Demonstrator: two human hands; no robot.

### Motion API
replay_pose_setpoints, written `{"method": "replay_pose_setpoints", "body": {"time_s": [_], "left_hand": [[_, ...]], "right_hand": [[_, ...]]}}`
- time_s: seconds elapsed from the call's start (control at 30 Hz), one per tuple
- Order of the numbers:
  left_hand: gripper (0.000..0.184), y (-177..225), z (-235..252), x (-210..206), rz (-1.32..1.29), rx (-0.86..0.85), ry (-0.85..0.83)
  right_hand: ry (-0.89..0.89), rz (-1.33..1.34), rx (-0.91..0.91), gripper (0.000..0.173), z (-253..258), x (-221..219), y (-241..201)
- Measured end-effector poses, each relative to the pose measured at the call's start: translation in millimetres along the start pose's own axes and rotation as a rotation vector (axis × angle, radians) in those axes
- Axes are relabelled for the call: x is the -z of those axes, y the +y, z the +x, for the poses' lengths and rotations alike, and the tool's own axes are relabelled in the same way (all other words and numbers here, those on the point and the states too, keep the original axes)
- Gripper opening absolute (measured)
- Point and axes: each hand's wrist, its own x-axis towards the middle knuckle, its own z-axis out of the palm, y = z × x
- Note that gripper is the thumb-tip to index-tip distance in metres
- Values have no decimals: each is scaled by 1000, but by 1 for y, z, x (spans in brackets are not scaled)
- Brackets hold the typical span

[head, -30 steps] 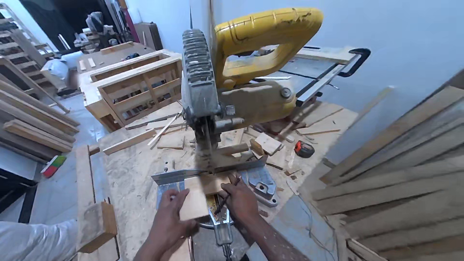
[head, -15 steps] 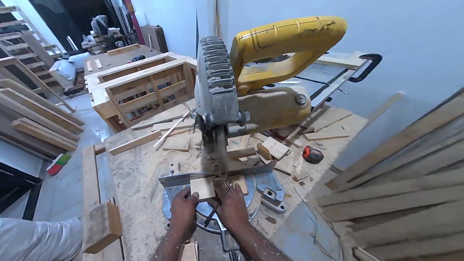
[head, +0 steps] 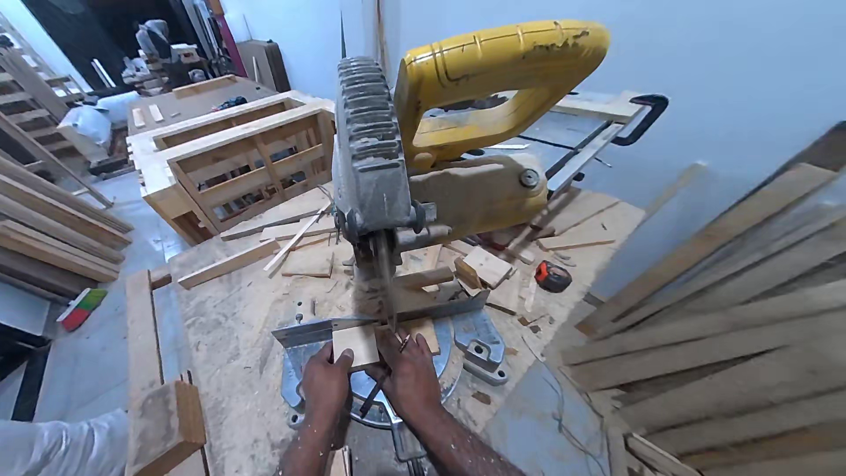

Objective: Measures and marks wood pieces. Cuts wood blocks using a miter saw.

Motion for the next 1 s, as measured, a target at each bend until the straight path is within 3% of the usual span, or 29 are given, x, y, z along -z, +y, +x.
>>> {"method": "replay_pose_setpoints", "body": {"time_s": [0.33,0.4,0.43,0.5,0.53,0.63,0.7,0.77,0.87,1.0], "left_hand": [[21,8,3,-3,79,25,59],[20,8,1,-4,71,38,74],[20,8,-1,-3,72,44,75],[21,12,-2,-1,81,47,70],[21,14,-2,-1,78,48,73],[22,15,-5,0,97,67,61],[23,16,-5,1,114,79,49],[22,19,-6,1,134,78,50],[26,23,-9,3,167,82,31],[27,23,-9,6,157,86,3]], "right_hand": [[-11,-12,1,59,0,-3,0],[4,176,-38,54,-3,6,3],[107,375,-88,45,-7,18,2],[457,654,-162,32,-13,70,-6],[651,663,-104,32,-14,109,-10],[955,329,239,58,2,249,-22],[835,-18,345,76,40,325,-39],[636,-328,292,72,74,361,-60],[362,-492,253,47,78,386,-84],[-55,-590,231,25,31,374,-90]]}}
